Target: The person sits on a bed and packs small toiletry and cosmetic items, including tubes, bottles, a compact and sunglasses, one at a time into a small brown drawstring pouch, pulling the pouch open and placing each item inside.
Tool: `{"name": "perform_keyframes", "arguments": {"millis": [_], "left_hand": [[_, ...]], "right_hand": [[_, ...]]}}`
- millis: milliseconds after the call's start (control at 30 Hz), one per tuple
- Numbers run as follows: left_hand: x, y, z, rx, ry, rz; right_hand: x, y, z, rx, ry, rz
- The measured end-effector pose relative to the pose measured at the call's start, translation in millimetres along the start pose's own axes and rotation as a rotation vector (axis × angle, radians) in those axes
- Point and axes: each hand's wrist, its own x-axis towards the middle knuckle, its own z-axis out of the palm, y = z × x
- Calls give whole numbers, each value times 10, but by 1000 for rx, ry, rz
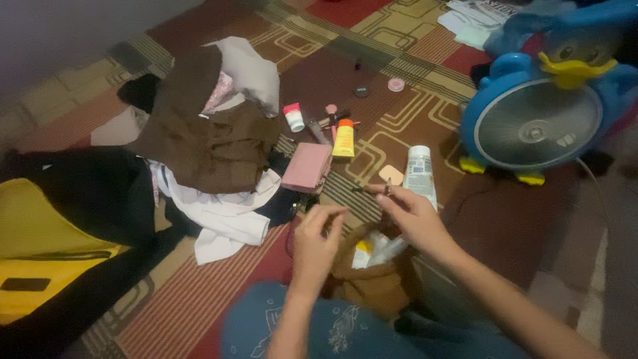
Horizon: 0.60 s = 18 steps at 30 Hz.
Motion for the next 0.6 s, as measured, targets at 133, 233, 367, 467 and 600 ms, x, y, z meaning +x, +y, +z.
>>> {"name": "perform_keyframes", "arguments": {"millis": [133, 233, 367, 467, 600], "left_hand": [[60, 21, -114, 238, 43, 282], [15, 6, -98, 217, -215, 23], [-36, -52, -28, 141, -377, -160], [-55, -153, 47, -18, -364, -218], [-65, -348, 176, -114, -331, -312]], "right_hand": [[-63, -39, 45, -86, 34, -213], [-120, -98, 49, -34, 51, -151], [-193, -163, 56, -106, 59, -182], [-247, -158, 95, -200, 59, -214], [-301, -118, 150, -395, -115, -245]]}}
